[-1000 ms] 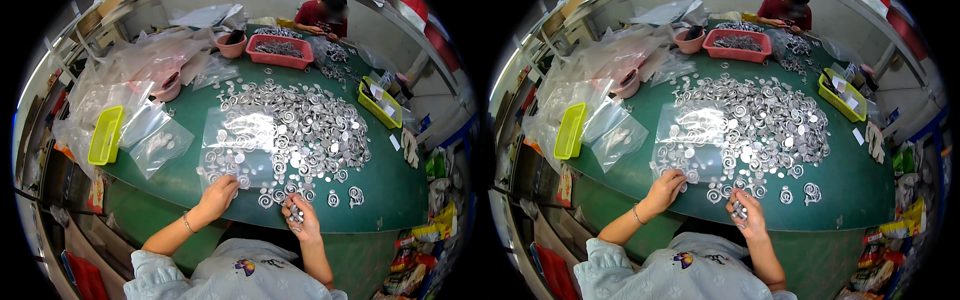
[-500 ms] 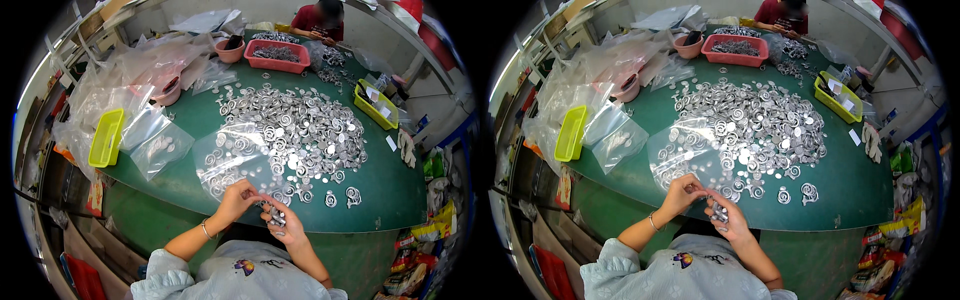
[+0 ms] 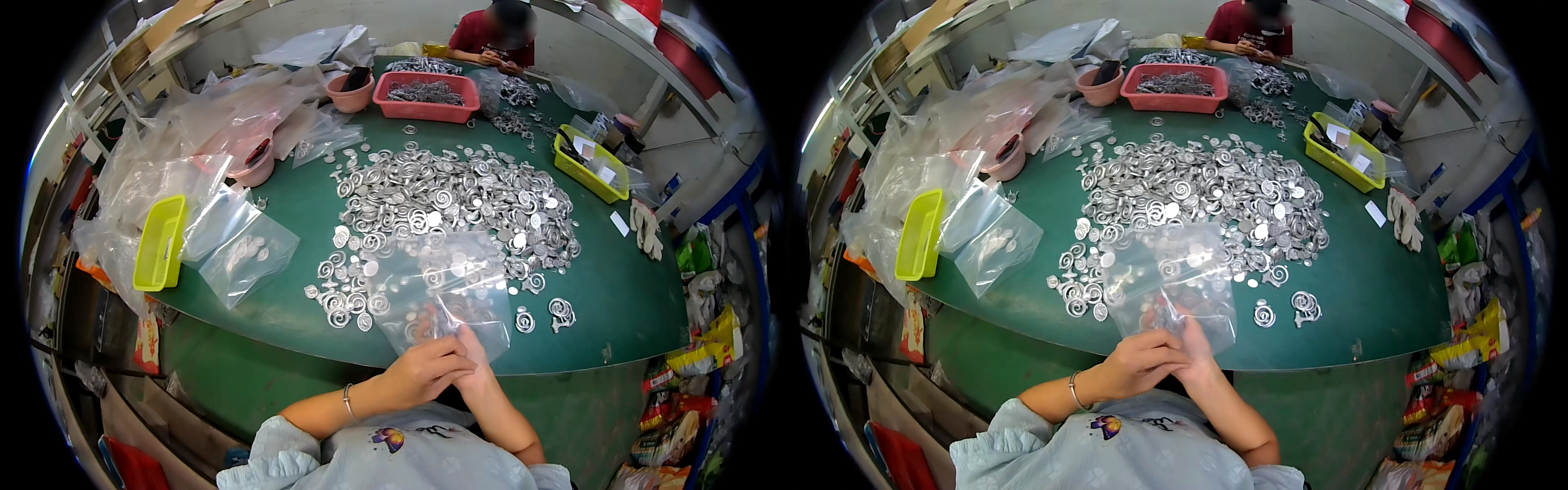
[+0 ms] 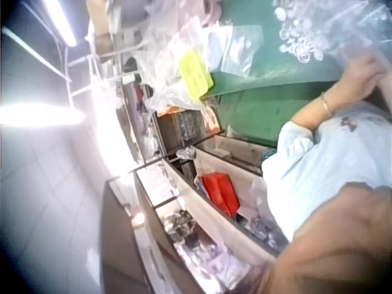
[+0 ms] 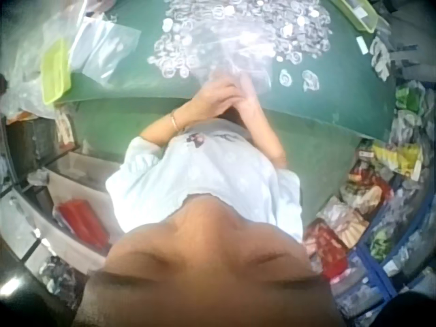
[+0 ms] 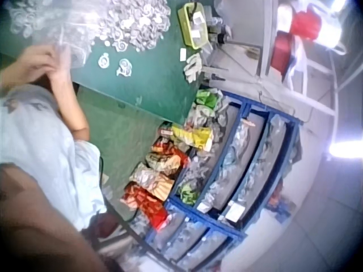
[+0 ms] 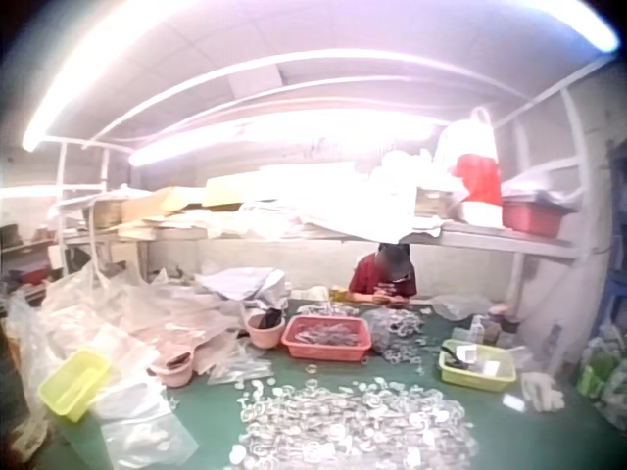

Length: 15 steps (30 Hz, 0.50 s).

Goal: The person sorts through a large pile of metallic decorative items on a workstation, picking out individual pieces and placing them into clear plastic bags.

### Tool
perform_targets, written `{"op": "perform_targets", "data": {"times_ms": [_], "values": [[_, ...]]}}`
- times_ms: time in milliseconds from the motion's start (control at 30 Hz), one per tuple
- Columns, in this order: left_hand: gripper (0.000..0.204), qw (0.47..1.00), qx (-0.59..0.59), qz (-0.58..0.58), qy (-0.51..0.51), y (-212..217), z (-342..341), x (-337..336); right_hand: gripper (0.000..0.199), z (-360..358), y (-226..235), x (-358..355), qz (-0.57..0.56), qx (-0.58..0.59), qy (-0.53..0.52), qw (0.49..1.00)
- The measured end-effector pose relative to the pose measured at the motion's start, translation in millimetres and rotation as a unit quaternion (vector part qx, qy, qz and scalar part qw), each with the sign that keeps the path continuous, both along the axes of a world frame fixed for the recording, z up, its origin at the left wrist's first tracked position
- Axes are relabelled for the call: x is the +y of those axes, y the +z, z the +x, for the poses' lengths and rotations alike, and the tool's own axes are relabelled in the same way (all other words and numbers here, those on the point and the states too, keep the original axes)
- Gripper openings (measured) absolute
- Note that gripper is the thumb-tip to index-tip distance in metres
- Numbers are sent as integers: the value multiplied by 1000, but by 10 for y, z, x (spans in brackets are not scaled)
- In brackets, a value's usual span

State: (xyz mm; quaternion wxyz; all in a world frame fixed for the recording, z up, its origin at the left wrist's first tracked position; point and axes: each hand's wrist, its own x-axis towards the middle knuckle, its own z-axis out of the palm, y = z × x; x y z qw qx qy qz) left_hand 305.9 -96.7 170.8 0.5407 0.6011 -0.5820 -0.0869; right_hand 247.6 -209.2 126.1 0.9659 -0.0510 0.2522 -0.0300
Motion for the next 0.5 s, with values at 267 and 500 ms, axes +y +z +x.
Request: {"op": "perform_targets", "data": {"times_ms": [267,500], "values": [[16,999,0,-40,-31,180,-57,-214,38,64,69,-91,182,-195,7,964],[14,985,105,-49,-127,330,-222,-361,46,110,407,-186,-75,-136,-189,970]]}}
